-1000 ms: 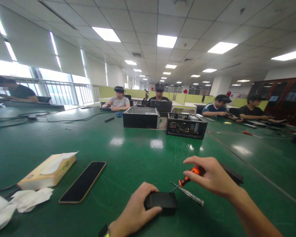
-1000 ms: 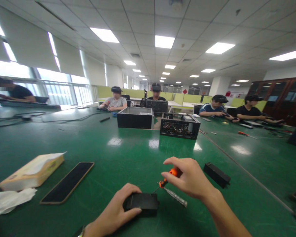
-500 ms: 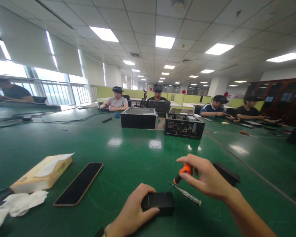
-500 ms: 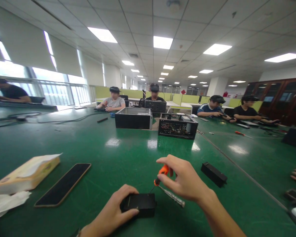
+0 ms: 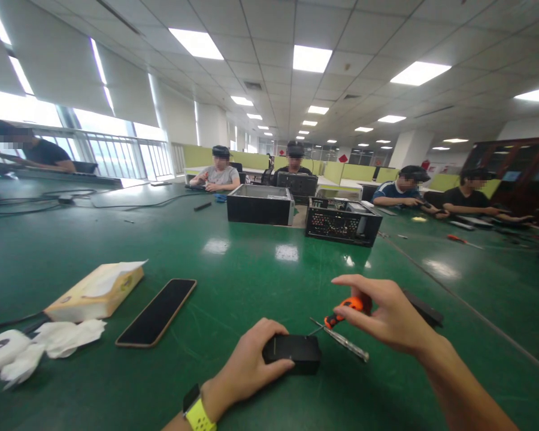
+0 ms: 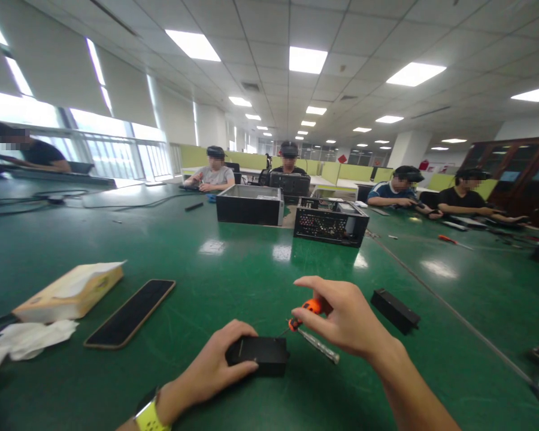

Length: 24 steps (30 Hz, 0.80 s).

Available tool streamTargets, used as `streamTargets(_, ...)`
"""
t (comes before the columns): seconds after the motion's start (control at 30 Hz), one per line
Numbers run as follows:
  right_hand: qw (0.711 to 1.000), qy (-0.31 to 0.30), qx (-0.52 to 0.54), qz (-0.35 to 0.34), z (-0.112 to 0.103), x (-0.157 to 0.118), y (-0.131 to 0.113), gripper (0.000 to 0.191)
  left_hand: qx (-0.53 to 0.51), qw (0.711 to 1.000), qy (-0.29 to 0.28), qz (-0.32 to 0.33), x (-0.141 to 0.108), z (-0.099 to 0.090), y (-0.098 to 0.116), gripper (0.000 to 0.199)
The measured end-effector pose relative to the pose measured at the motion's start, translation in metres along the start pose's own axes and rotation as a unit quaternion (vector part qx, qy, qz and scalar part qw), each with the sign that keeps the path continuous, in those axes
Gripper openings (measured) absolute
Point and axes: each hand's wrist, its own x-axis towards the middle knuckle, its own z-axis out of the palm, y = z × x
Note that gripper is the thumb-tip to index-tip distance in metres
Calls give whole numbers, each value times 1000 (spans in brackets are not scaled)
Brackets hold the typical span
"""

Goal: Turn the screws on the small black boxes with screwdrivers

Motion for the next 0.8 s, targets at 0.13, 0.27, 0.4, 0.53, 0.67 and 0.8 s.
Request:
streamTargets(0.13, 1000, 3, 13, -21, 1, 2, 2, 21, 3, 1000, 0, 0, -1, 0, 0, 30)
streamTargets(0.27, 1000, 19, -3, -2, 4, 2, 4, 26, 3, 1000, 2, 3, -1, 0, 0, 30)
streamTargets(0.4, 1000, 16, 11, -8, 7, 2, 5, 32, 4, 1000, 1, 1, -1, 0, 0, 30)
streamTargets(0.53, 1000, 29, 10, 1, 6, 2, 4, 31, 5, 1000, 2, -2, -1, 0, 0, 29)
streamTargets(0.67, 997, 79, 13, -15, 9, 3, 0, 20, 3, 1000, 4, 2, -1, 1, -2, 31)
streamTargets(0.8, 995, 78, 59, -26, 17, 5, -7, 18, 0, 1000, 5, 10, -2, 2, -3, 31)
